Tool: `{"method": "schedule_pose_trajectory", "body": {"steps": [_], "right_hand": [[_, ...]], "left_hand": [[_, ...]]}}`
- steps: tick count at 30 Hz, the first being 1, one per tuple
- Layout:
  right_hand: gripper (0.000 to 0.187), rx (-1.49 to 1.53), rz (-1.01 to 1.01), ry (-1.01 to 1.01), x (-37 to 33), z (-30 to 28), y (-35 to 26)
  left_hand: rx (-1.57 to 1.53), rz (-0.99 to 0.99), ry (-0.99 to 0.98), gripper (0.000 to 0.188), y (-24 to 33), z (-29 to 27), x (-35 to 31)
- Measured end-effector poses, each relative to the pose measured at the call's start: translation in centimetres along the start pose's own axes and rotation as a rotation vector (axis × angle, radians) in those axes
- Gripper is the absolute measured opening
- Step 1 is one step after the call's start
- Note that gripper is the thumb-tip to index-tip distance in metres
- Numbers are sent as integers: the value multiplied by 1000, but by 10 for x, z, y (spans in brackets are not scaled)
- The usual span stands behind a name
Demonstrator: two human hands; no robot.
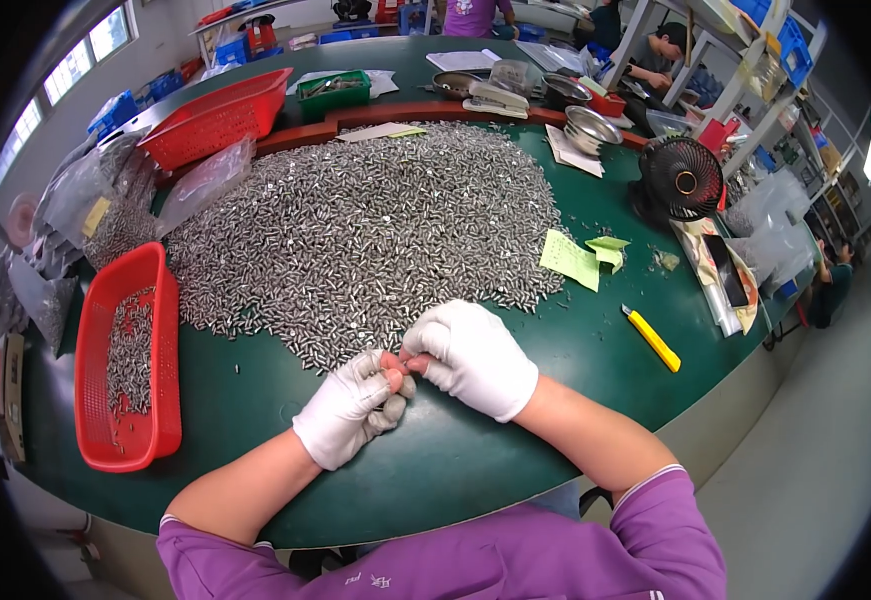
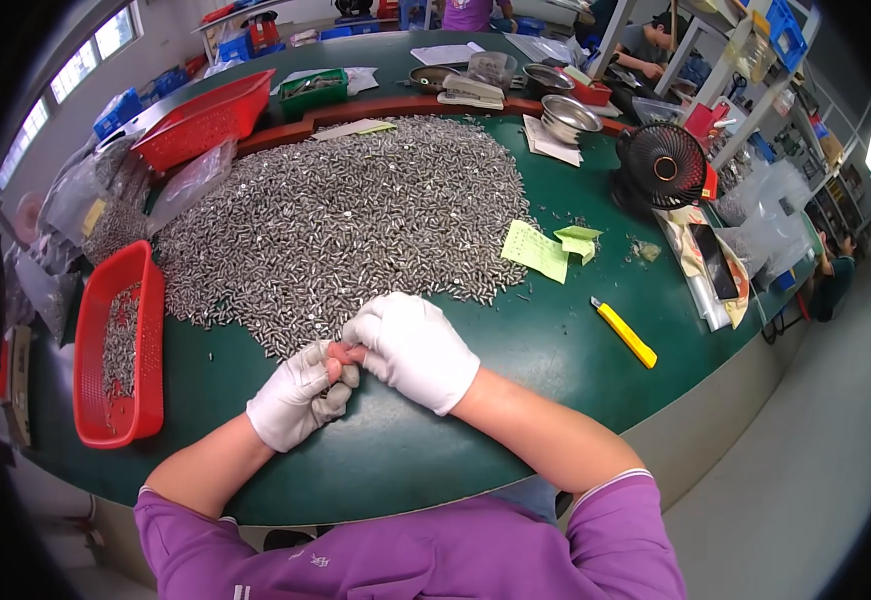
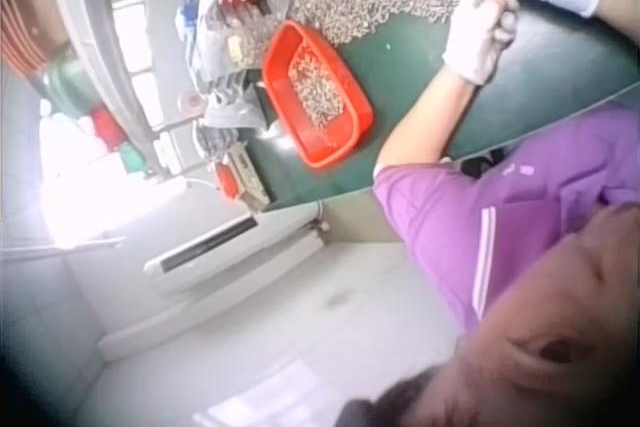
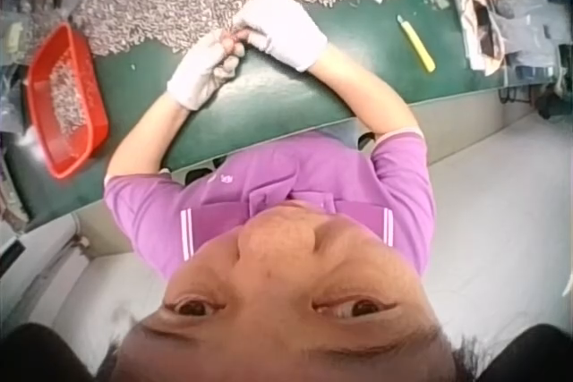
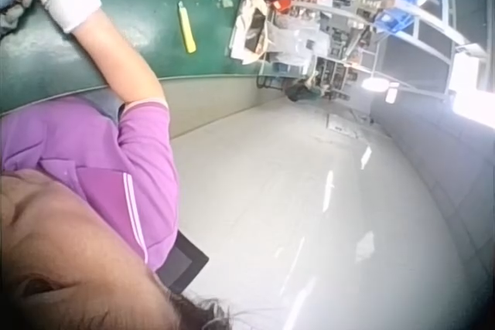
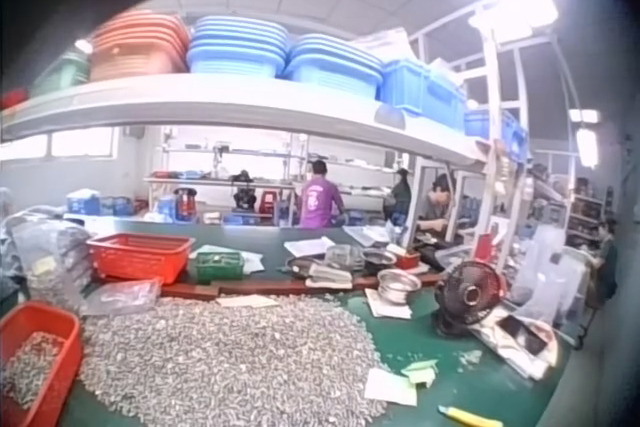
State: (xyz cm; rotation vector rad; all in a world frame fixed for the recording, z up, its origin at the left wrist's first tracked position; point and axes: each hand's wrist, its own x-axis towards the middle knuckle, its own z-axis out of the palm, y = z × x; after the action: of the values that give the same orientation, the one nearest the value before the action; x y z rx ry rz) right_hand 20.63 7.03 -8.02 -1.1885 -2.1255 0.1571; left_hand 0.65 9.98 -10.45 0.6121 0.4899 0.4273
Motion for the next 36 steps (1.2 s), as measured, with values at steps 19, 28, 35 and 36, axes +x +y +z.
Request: {"method": "schedule_pose_trajectory", "body": {"steps": [19, 28, 35, 36], "right_hand": [[17, -360, 166, -21, -4, 2, 24], [13, -100, 173, 68, -2, -9, 28], [7, -193, 226, -10, -4, -9, 30], [7, -163, 195, -31, -3, -8, 28]], "left_hand": [[66, -49, 31, 25, 5, 0, -6], [53, -16, 44, 22, 5, 1, -3], [7, 14, -4, 17, 1, -5, -1], [16, 15, -10, 17, 0, -5, 0]]}}
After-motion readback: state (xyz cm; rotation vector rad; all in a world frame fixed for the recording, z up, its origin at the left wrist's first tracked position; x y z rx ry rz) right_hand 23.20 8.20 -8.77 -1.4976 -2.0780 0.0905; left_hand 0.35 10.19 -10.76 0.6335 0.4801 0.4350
